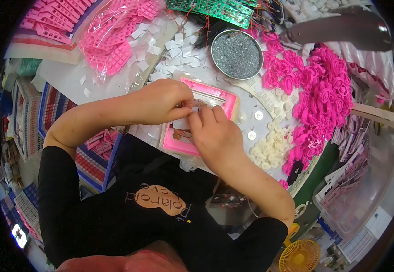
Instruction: Assembling a pink toy electronic device by installing internal gears, a circuit board, and securing a metal backing plate.
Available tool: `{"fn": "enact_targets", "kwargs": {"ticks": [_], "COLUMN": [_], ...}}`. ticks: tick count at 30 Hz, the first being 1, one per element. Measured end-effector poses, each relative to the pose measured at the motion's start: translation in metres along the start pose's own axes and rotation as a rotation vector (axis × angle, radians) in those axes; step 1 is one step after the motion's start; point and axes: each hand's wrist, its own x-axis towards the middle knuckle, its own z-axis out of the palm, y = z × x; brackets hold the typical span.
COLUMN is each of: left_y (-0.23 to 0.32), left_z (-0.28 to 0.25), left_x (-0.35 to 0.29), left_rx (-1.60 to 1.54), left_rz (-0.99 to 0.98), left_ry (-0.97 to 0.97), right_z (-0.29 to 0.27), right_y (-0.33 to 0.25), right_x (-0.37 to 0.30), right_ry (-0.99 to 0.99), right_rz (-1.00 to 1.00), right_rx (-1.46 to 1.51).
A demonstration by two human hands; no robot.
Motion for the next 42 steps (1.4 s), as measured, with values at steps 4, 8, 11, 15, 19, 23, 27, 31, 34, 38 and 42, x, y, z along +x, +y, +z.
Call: {"fn": "enact_targets", "kwargs": {"ticks": [4,8,11,15,19,23,27,31,34,38,42], "left_y": [-0.004,-0.004,-0.007,-0.013,-0.016,-0.015,-0.011,-0.01,-0.013,-0.016,-0.015], "left_z": [0.003,0.002,-0.001,0.004,0.006,0.008,0.007,0.005,-0.001,-0.005,-0.006], "left_x": [-0.009,-0.013,-0.013,-0.013,-0.013,-0.011,-0.011,-0.014,-0.013,-0.01,-0.008], "left_rx": [-0.015,-0.109,-0.125,-0.104,-0.122,-0.089,-0.058,-0.107,-0.178,-0.282,-0.187], "left_rz": [0.007,-0.003,0.043,0.123,0.169,0.166,0.15,0.05,0.028,-0.015,0.021], "left_ry": [0.064,0.082,0.08,0.131,0.178,0.182,0.19,0.148,0.097,0.057,0.043], "right_z": [0.007,0.015,0.024,0.026,0.025,0.024,0.023,0.02,0.015,0.015,0.016], "right_y": [0.01,0.017,0.022,0.022,0.021,0.019,0.018,0.012,0.007,0.007,0.005], "right_x": [-0.001,0.001,0.001,0.001,0.003,0.005,0.004,0.006,0.008,0.008,0.007], "right_ry": [0.142,0.23,0.296,0.254,0.229,0.232,0.196,0.123,0.078,0.076,0.093], "right_rz": [0.008,-0.02,-0.071,-0.042,-0.012,0.0,-0.001,-0.022,-0.014,-0.011,-0.025], "right_rx": [0.139,0.231,0.279,0.324,0.336,0.335,0.297,0.203,0.188,0.202,0.191]}}
